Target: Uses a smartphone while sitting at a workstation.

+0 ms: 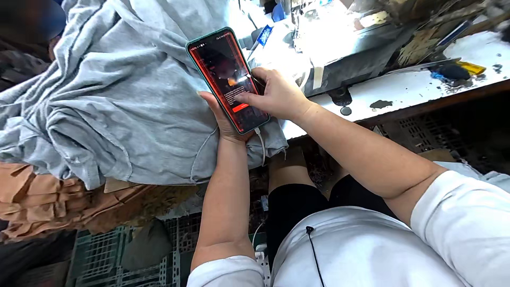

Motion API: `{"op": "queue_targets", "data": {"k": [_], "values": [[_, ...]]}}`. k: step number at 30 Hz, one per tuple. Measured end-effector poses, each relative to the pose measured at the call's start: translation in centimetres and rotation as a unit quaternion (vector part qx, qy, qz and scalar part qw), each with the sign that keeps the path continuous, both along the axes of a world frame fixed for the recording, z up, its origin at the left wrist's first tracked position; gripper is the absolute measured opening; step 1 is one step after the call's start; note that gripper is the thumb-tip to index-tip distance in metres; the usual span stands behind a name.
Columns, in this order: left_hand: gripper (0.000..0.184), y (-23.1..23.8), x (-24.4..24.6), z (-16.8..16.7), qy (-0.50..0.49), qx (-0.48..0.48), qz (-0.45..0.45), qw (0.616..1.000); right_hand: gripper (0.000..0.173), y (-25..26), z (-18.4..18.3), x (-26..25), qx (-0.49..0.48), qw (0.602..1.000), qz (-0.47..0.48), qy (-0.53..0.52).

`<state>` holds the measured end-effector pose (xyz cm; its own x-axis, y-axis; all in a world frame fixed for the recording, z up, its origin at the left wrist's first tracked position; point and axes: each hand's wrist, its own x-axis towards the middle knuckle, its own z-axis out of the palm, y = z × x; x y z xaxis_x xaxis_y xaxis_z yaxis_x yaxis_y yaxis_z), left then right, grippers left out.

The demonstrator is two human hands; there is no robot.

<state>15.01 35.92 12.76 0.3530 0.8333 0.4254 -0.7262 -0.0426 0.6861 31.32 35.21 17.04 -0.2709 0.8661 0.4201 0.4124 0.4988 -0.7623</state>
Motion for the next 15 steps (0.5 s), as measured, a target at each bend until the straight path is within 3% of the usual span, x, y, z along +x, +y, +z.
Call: {"op": "queue_targets", "data": {"k": [7, 15], "values": [[0.08, 0.17, -0.17, -0.16, 0.005, -0.001, -0.018, 1.0, 0.037, -0.01, 0.33, 0.4, -0.07, 0.995, 0.035, 0.065], [0.08, 0.37, -0.11, -0.09, 0.013, 0.012, -0.023, 1.0, 0.038, -0.22, 0.81, 0.49, -0.105, 0.992, 0.026, 0.071]]}}
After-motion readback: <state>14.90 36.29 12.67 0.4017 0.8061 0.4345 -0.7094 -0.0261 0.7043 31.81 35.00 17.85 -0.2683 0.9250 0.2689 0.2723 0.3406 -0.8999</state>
